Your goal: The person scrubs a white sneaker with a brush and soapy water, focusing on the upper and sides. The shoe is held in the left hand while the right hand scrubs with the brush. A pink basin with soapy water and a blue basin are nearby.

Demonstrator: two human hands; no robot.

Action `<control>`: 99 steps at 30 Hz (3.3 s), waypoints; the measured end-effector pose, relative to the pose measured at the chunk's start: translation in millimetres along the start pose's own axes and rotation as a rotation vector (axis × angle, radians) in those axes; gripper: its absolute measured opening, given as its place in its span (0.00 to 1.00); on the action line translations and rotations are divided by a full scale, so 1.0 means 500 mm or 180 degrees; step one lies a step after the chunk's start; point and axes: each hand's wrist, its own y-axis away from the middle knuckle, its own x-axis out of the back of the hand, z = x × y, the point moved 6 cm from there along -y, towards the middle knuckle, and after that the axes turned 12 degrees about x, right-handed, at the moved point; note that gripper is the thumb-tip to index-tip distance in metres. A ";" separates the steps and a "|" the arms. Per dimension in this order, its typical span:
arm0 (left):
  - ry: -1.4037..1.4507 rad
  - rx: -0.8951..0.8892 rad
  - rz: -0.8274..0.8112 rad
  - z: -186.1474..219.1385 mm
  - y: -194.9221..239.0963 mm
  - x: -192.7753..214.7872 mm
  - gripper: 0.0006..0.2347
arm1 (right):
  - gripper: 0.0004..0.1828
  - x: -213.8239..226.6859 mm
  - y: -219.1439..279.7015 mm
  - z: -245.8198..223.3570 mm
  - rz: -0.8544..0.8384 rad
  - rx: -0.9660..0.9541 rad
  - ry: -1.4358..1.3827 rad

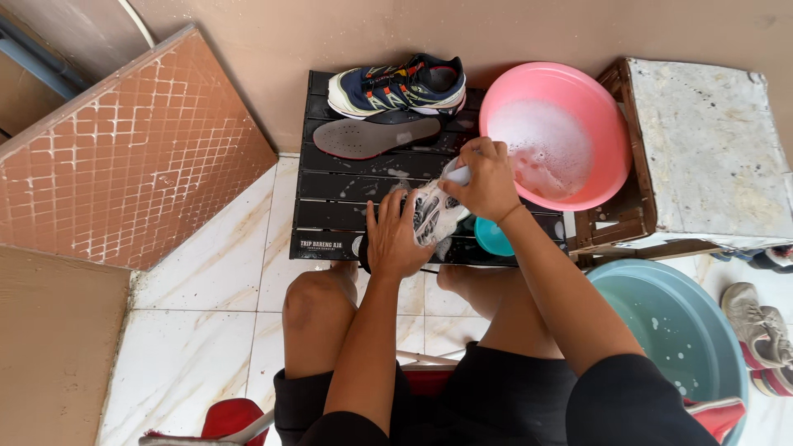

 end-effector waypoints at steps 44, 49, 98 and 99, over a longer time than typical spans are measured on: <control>-0.0346 -0.0179 0.2205 -0.014 0.068 -0.061 0.48 | 0.34 -0.050 0.029 -0.101 -0.0168 0.0301 -0.0112; -0.0214 -0.0230 0.2173 -0.005 0.064 -0.064 0.47 | 0.32 -0.028 0.041 -0.113 0.0058 0.0387 0.0289; -0.0249 -0.0254 0.2327 -0.015 0.065 -0.071 0.43 | 0.27 -0.047 0.076 -0.131 -0.0275 0.0766 -0.0461; -0.0306 -0.0232 0.2361 -0.017 0.066 -0.073 0.39 | 0.29 -0.071 0.095 -0.146 -0.0655 0.0962 -0.0971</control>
